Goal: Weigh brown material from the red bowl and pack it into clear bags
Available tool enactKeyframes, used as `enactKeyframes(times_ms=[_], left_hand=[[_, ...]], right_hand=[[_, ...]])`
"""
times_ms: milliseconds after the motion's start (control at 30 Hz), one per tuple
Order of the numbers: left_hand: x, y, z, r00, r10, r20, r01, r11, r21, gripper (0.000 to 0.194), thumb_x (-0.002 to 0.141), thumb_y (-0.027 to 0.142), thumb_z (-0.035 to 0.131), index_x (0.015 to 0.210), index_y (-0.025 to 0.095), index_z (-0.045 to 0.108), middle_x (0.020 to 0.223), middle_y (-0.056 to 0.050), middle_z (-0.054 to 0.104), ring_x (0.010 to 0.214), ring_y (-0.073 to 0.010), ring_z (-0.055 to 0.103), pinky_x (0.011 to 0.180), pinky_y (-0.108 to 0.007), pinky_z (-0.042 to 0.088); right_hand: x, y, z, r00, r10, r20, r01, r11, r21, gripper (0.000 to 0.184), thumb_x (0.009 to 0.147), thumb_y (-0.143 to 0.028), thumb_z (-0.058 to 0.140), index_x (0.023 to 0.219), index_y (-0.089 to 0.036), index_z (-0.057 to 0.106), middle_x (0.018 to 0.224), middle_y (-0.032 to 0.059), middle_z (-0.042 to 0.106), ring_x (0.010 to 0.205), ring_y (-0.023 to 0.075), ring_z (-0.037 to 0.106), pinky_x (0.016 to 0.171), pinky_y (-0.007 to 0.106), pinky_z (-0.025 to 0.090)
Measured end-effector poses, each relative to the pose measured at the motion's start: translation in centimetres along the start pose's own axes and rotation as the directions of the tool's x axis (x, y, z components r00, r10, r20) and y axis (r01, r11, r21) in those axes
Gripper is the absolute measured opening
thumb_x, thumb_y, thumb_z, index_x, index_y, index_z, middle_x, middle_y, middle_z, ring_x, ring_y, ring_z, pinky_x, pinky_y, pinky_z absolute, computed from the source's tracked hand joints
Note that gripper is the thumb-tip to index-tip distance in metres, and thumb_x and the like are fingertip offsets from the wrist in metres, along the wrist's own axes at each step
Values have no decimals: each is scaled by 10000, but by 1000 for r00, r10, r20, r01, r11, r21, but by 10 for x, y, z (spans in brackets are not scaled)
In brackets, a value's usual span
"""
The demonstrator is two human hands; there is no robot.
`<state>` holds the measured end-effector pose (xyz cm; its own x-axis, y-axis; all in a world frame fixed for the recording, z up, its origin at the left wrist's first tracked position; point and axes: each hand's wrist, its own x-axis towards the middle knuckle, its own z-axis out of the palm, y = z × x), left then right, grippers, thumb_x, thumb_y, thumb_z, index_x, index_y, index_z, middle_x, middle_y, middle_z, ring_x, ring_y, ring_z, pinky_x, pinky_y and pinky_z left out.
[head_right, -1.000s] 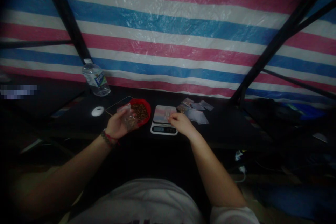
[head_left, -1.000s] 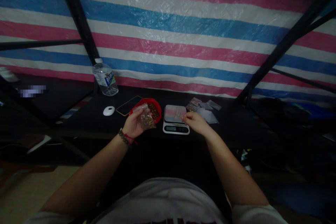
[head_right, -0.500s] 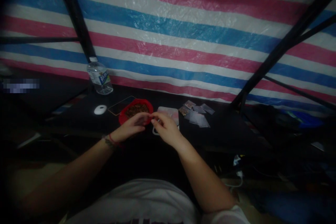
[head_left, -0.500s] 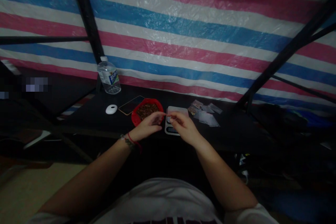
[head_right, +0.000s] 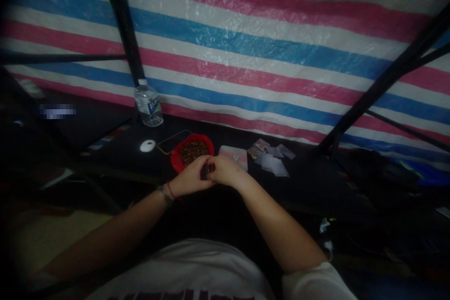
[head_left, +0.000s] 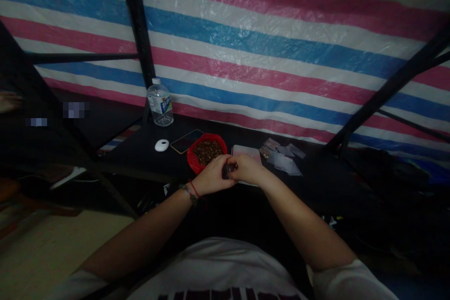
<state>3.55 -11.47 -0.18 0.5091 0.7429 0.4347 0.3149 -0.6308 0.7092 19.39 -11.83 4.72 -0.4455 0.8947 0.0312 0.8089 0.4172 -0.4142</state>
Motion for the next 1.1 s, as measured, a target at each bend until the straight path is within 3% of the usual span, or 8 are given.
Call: enactKeyframes(times_ms=[133,267,333,467,600,767,1000,1100], left_hand=[[1,-3,-3,999,-23,-37,22,999,-32,496,667,326,738,1093,154,552,1056,-92,610,971,-248,581,884,-378,454],[-7,-7,1,991,-105,-88,96,990,-99,372,744,374,681,1018,161,544,942,-63,623,836,-193,598,771,-326,484],[-13,-7,5,995,-100,-31,95,988,-118,357,738,359,687,1003,166,544,900,-47,621,798,-174,595,737,-302,488],[-23,-5,8,990,-8,138,25,992,-123,348,717,324,696,995,167,559,875,-42,620,765,-159,586,686,-274,488],[-25,-7,5,981,37,191,-13,992,-125,321,722,318,685,973,158,565,864,-40,611,745,-147,572,653,-259,482],[-23,-13,1,974,45,222,-19,993,-120,298,731,307,679,961,151,572,855,-34,606,732,-135,563,644,-244,474],[-23,-16,0,971,14,237,16,992,-123,293,740,303,674,973,153,579,837,-28,619,718,-128,570,636,-232,464],[-23,-17,1,973,11,231,17,993,-120,286,734,294,677,961,149,581,836,-30,620,730,-130,572,639,-229,461]], right_hand=[[7,-1,-26,993,-82,83,78,996,51,143,664,-166,659,772,-216,739,667,-7,663,601,135,555,544,238,330],[40,9,-39,990,-130,-50,138,968,207,178,803,-256,574,798,-167,729,727,16,682,649,133,584,608,238,404],[65,16,-28,982,-169,-89,185,957,225,184,790,-210,594,907,-155,725,867,40,706,748,142,617,700,249,444],[111,18,19,960,-264,91,256,963,91,382,683,-149,706,1064,-169,699,1071,75,692,945,197,634,836,267,456],[131,7,49,933,-268,238,309,939,-153,421,673,-139,705,1090,-196,693,1087,83,690,954,226,635,814,275,462],[137,7,48,950,-219,223,275,926,-260,252,755,-118,622,972,-191,726,994,55,715,882,179,644,759,231,445],[138,23,39,970,-203,132,220,966,-136,243,766,-147,647,995,-183,720,963,24,726,837,141,649,722,198,435],[136,23,40,968,-203,145,221,968,-123,244,745,-111,641,963,-179,728,940,19,730,819,138,653,709,195,435]])
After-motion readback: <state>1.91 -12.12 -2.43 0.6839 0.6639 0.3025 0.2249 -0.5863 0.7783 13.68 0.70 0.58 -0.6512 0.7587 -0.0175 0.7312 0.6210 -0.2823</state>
